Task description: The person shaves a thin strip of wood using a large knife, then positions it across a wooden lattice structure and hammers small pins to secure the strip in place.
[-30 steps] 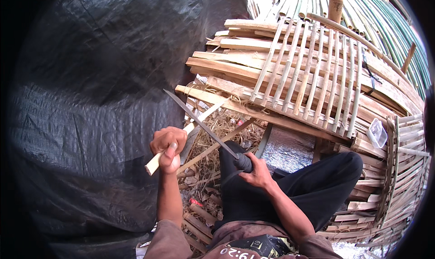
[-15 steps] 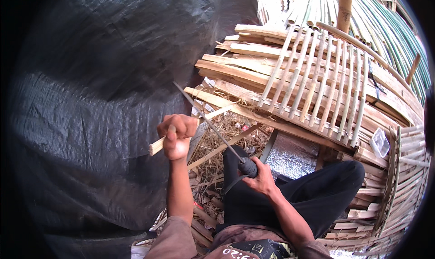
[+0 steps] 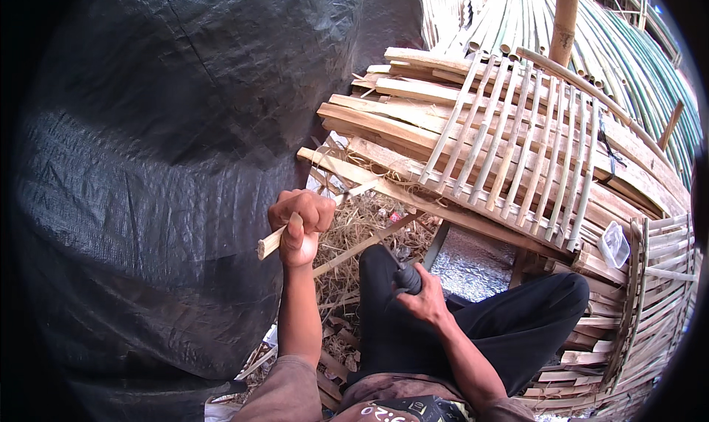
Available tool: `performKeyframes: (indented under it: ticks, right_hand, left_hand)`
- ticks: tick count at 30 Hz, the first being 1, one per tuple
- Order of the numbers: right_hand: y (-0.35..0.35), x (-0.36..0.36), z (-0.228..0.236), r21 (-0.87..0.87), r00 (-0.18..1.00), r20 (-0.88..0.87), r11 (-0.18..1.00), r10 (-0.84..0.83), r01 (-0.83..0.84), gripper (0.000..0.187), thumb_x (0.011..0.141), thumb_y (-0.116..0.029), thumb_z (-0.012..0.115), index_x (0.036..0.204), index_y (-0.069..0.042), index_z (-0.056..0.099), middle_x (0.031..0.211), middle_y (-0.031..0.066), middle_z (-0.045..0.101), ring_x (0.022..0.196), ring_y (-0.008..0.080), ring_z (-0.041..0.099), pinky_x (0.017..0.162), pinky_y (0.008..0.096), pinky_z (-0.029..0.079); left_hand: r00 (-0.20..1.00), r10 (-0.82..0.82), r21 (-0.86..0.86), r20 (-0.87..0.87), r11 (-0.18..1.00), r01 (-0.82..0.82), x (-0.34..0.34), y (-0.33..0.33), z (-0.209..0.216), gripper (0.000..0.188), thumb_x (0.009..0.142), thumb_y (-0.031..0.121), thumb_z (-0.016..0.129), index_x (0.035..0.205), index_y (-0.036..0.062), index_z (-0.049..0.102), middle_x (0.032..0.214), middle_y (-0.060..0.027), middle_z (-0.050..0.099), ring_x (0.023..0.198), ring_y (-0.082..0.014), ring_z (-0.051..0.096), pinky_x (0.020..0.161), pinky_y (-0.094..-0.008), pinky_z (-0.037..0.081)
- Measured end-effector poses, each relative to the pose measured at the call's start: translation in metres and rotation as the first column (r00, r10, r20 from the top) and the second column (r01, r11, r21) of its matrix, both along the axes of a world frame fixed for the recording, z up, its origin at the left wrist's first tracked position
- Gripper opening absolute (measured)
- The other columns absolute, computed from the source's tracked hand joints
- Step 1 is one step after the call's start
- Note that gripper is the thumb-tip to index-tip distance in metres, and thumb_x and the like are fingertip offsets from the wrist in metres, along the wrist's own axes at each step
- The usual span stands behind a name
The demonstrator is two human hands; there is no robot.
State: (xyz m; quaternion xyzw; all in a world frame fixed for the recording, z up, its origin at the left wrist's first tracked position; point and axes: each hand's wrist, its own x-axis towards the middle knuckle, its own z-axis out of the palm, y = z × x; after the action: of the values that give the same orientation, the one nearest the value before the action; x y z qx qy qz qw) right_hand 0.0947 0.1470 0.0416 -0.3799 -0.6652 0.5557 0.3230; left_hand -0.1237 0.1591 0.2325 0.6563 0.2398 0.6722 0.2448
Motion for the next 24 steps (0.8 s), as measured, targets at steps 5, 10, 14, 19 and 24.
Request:
performKeyframes:
  ticks: [5, 10, 14, 19, 24]
  right_hand:
    - [0.001, -0.005, 0.003, -0.059, 0.996, -0.082, 0.997, 0.043, -0.048, 0.026, 0.065, -0.009, 0.072, 0.089, -0.004, 0.063, 0.072, 0.0068, 0.068, 0.066, 0.0136, 0.065, 0.066, 0.0299, 0.052]
    - [-0.003, -0.001, 0.004, -0.052, 0.998, -0.008, 0.997, 0.063, -0.064, 0.031, 0.067, -0.011, 0.075, 0.094, -0.004, 0.063, 0.074, 0.0148, 0.07, 0.07, 0.0279, 0.072, 0.068, 0.0369, 0.055]
    - [-0.007, -0.002, 0.03, 0.032, 0.995, 0.023, 0.994, 0.1, -0.1, 0.039, 0.066, -0.014, 0.078, 0.099, -0.004, 0.059, 0.071, 0.0206, 0.067, 0.072, 0.0386, 0.071, 0.065, 0.0419, 0.055]
    - [0.011, -0.003, 0.005, 0.028, 0.998, 0.069, 1.0, -0.003, 0.001, 0.033, 0.066, -0.01, 0.075, 0.096, -0.001, 0.064, 0.074, 0.0135, 0.07, 0.066, 0.0242, 0.07, 0.066, 0.0343, 0.054]
    - [0.007, 0.004, 0.015, 0.027, 0.991, 0.128, 0.999, 0.031, -0.035, 0.033, 0.067, -0.011, 0.075, 0.096, -0.001, 0.063, 0.072, 0.0122, 0.069, 0.066, 0.0232, 0.07, 0.066, 0.0349, 0.054]
  left_hand:
    - [1.0, 0.002, 0.006, 0.01, 1.0, -0.002, -0.003, -0.001, -0.001, 0.056, 0.097, 0.045, 0.055, 0.059, 0.0124, 0.03, 0.045, 0.0038, 0.026, 0.037, -0.0088, 0.02, 0.038, -0.0285, 0.014]
    - [0.997, 0.026, -0.006, 0.077, 1.0, -0.025, -0.018, -0.01, -0.011, 0.056, 0.096, 0.048, 0.055, 0.059, 0.0132, 0.031, 0.044, 0.0032, 0.025, 0.036, -0.0093, 0.02, 0.038, -0.0296, 0.014]
    - [0.999, 0.036, 0.015, 0.005, 0.999, -0.036, -0.006, -0.015, -0.009, 0.056, 0.096, 0.046, 0.053, 0.058, 0.0131, 0.03, 0.042, 0.0022, 0.027, 0.034, -0.0098, 0.021, 0.037, -0.0286, 0.016]
    - [0.998, 0.065, 0.016, -0.018, 0.998, -0.064, 0.001, -0.013, -0.009, 0.057, 0.096, 0.047, 0.054, 0.058, 0.0122, 0.029, 0.042, 0.0025, 0.027, 0.032, -0.0094, 0.021, 0.034, -0.0272, 0.017]
    - [0.998, 0.054, -0.023, 0.034, 0.998, -0.053, -0.005, -0.015, -0.009, 0.059, 0.094, 0.049, 0.056, 0.058, 0.0121, 0.029, 0.043, 0.0024, 0.028, 0.033, -0.0091, 0.02, 0.035, -0.0273, 0.016]
